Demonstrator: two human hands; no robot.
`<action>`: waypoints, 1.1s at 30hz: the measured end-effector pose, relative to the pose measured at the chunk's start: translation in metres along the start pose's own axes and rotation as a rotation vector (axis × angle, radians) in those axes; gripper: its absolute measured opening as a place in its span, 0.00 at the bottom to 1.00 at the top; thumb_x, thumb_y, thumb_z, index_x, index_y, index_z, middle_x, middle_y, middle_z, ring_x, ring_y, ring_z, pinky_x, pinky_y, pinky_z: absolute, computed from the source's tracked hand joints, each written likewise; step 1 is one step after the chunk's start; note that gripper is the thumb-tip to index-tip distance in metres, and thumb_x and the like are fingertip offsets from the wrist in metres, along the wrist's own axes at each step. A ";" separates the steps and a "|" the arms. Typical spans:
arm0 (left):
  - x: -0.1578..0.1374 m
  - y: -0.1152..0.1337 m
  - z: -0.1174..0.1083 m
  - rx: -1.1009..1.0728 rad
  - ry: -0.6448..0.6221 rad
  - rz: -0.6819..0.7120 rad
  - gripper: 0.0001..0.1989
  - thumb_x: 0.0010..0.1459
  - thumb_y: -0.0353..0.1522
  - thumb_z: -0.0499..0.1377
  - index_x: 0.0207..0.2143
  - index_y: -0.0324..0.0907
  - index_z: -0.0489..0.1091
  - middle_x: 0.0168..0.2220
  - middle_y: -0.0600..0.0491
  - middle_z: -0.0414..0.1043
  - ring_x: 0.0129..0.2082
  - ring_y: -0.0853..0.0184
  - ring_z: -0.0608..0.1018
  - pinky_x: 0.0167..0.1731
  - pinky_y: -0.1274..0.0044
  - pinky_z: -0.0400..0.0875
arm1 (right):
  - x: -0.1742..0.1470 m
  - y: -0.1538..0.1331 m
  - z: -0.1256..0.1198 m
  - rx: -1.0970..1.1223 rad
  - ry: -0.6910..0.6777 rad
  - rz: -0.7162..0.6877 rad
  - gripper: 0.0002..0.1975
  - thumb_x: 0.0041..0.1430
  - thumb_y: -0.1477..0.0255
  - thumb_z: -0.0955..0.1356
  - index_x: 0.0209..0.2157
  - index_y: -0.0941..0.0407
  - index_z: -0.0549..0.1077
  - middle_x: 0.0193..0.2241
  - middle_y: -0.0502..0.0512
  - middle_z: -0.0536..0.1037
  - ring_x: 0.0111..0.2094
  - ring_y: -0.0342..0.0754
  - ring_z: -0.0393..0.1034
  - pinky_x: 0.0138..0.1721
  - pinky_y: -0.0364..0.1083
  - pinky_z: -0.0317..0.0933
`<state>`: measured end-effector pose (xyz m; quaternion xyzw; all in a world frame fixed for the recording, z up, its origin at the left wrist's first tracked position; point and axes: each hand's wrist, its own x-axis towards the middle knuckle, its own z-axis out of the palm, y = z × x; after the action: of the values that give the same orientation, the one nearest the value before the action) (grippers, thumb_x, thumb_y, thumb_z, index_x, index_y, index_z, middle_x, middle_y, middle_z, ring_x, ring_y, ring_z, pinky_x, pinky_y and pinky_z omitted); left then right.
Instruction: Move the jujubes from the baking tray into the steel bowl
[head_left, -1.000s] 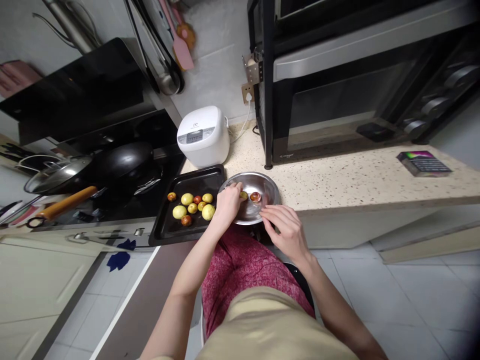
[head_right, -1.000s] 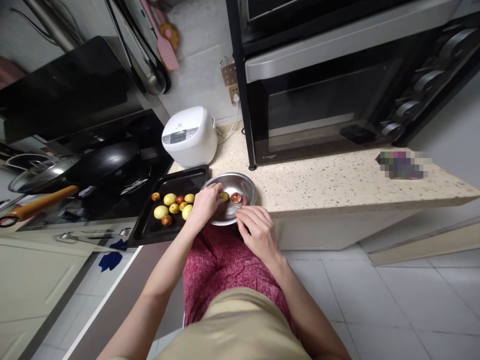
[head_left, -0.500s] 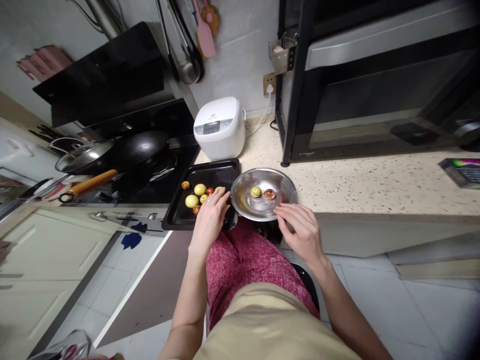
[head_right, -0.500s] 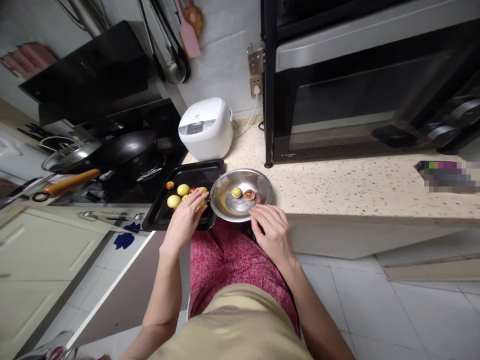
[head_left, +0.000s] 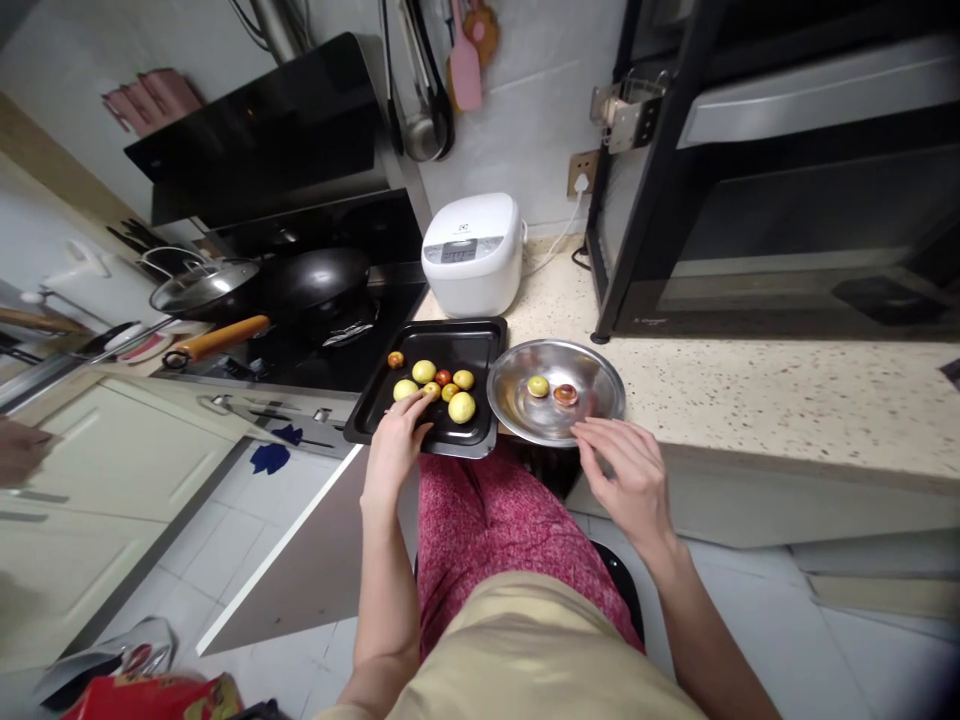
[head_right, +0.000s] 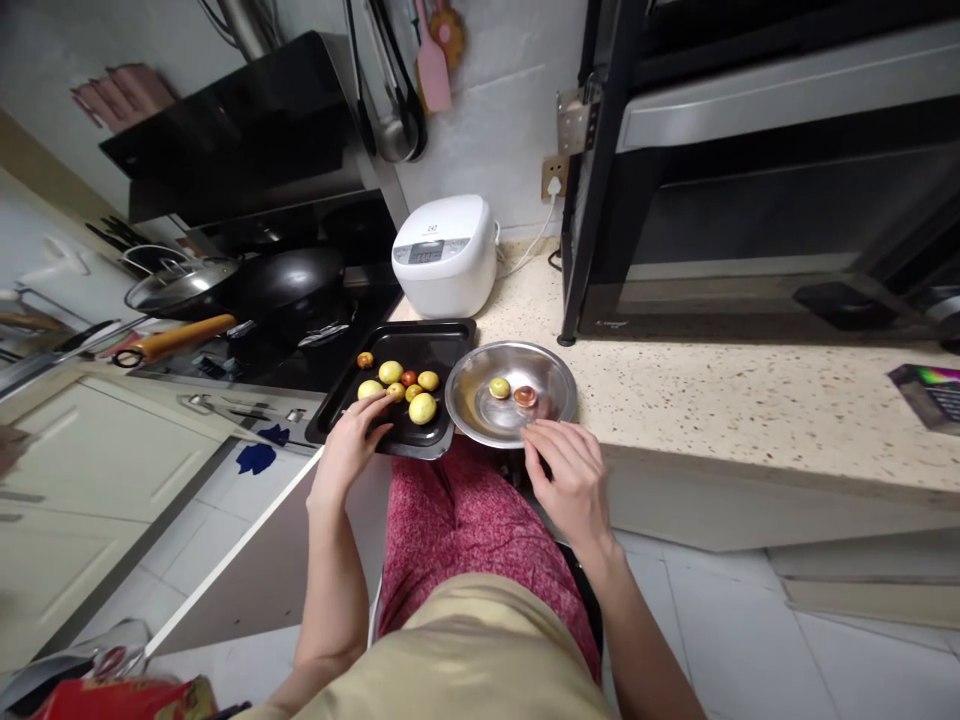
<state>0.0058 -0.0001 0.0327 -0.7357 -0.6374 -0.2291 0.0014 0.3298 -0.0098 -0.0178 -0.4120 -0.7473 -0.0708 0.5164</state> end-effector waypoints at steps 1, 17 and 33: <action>-0.002 -0.005 -0.002 0.012 0.021 -0.033 0.21 0.65 0.25 0.60 0.59 0.44 0.72 0.61 0.45 0.74 0.61 0.55 0.76 0.63 0.62 0.70 | 0.000 0.000 0.000 -0.001 0.001 -0.006 0.11 0.64 0.80 0.70 0.45 0.53 0.79 0.41 0.54 0.86 0.45 0.53 0.81 0.52 0.56 0.69; 0.006 -0.005 0.003 -0.056 0.000 -0.217 0.13 0.63 0.28 0.63 0.50 0.42 0.73 0.50 0.46 0.78 0.47 0.57 0.81 0.49 0.68 0.76 | 0.004 -0.002 0.004 0.005 -0.004 0.009 0.10 0.64 0.78 0.69 0.44 0.51 0.80 0.40 0.54 0.86 0.43 0.54 0.81 0.51 0.56 0.68; -0.010 0.081 0.033 -0.318 0.365 0.639 0.23 0.69 0.25 0.58 0.64 0.47 0.67 0.56 0.46 0.77 0.56 0.61 0.80 0.54 0.68 0.80 | 0.027 -0.045 0.011 0.226 -0.077 0.113 0.15 0.65 0.71 0.72 0.53 0.50 0.76 0.46 0.56 0.84 0.47 0.54 0.79 0.51 0.55 0.72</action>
<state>0.0920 -0.0152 0.0236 -0.8351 -0.3223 -0.4400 0.0718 0.2877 -0.0183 0.0139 -0.3949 -0.7456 0.0589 0.5336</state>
